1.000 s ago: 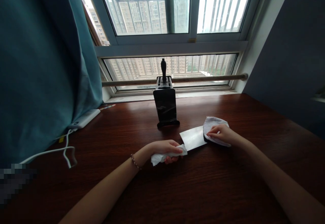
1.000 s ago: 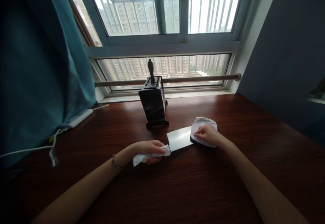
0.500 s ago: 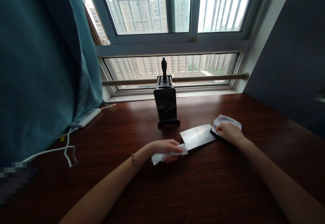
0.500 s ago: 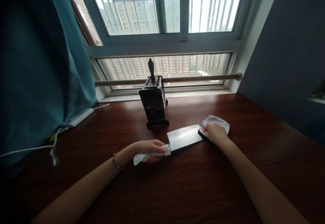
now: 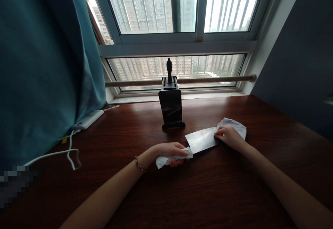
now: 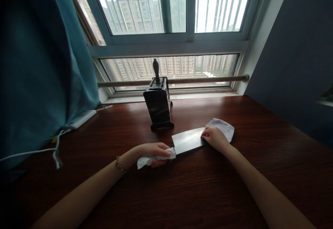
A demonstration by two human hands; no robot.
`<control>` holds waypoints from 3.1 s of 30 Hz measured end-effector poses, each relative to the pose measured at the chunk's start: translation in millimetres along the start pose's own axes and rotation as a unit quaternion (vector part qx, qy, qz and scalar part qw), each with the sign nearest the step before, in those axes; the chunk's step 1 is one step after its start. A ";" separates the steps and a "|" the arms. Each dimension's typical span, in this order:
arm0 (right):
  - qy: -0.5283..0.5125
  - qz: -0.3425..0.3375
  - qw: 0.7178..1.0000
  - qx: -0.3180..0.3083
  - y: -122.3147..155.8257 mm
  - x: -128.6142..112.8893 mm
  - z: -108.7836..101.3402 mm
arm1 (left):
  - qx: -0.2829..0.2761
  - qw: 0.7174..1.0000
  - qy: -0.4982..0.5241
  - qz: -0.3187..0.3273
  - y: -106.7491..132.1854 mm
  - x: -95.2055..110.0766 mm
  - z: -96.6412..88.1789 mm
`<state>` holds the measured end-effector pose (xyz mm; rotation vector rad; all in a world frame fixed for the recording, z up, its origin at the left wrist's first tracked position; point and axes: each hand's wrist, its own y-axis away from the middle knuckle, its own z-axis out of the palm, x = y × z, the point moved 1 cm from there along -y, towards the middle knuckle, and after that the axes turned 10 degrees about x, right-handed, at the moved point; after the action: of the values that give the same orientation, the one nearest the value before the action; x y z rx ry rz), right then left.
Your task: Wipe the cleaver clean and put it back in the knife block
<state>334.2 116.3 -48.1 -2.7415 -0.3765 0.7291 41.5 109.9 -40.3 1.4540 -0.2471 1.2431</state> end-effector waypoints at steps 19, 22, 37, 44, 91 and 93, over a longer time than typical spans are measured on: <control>0.031 0.023 0.999 0.010 0.2 1.1 1.9 | -0.007 1.000 0.005 0.002 -2.4 -4.3 -3.7; 0.056 0.047 0.997 0.036 0.7 3.3 3.9 | -0.003 1.000 -0.001 0.005 -2.6 -3.8 -3.4; 0.042 0.101 0.994 0.015 -3.2 14.9 3.1 | 0.000 1.000 -0.010 0.010 -4.1 -5.6 -4.1; -0.032 0.090 0.995 -0.022 -3.5 12.0 6.0 | 0.007 1.000 -0.020 0.008 -4.7 -5.7 -4.9; -0.089 0.024 0.992 -0.081 13.4 -39.9 12.8 | -0.009 1.000 -0.017 0.015 -0.3 -5.9 -5.3; -0.090 0.016 0.992 -0.083 13.8 -41.7 12.4 | -0.006 1.000 -0.017 0.017 -0.5 -6.2 -5.5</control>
<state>295.2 92.6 -44.5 -2.8491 -0.4502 1.0010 36.4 111.6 -46.6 1.4668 -0.3025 1.2425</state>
